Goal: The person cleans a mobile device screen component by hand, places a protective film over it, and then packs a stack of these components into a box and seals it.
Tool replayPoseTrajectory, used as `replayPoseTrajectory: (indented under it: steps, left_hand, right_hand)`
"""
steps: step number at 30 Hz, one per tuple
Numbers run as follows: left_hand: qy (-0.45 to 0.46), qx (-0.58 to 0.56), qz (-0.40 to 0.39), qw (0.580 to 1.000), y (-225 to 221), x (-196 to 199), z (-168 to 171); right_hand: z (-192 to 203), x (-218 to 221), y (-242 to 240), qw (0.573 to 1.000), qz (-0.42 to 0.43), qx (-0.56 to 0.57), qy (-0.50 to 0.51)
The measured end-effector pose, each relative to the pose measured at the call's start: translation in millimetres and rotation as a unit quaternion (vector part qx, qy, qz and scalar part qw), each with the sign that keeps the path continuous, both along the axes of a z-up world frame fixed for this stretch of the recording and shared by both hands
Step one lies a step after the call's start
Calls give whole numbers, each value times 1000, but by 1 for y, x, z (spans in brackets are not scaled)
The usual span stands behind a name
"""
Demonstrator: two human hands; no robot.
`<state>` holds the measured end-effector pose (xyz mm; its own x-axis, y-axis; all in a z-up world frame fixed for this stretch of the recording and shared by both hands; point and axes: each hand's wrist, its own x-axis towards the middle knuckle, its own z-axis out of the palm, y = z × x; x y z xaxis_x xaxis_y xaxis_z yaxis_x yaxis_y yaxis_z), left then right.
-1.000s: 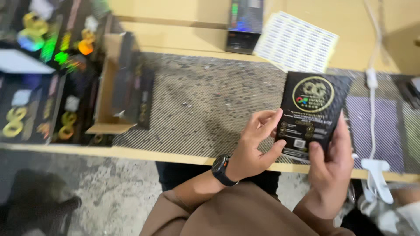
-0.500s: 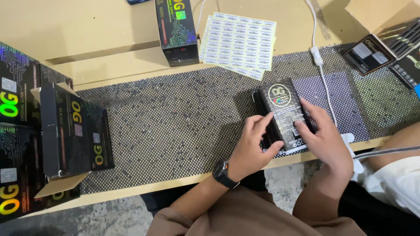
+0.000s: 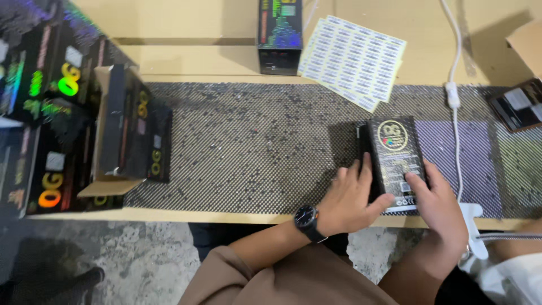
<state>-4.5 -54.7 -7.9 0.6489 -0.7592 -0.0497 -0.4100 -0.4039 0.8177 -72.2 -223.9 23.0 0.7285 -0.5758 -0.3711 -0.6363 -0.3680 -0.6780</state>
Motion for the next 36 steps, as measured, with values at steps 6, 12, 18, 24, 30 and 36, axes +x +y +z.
replayPoseTrajectory:
  steps: [6, 12, 18, 24, 30, 36]
  left_hand:
    - [74, -75, 45, 993, -1, -6, -1]
    - [147, -179, 68, 970, 15, -13, 10]
    - [69, -243, 149, 956, 58, 9, 3]
    - [-19, -289, 222, 931, 151, 46, -3]
    - [-52, -297, 241, 923, 193, 63, -21]
    - [-83, -323, 239, 912, 194, 60, -34]
  right_hand:
    - [-4, -2, 6, 998, 2, -9, -68]
    - [30, 9, 49, 984, -15, 48, -174]
    - [8, 34, 94, 946, 40, 103, -306]
    - [-36, 78, 160, 932, 74, 177, -307]
    - [-113, 119, 175, 837, 232, 166, -467]
    - [-170, 114, 172, 862, 210, 143, -438]
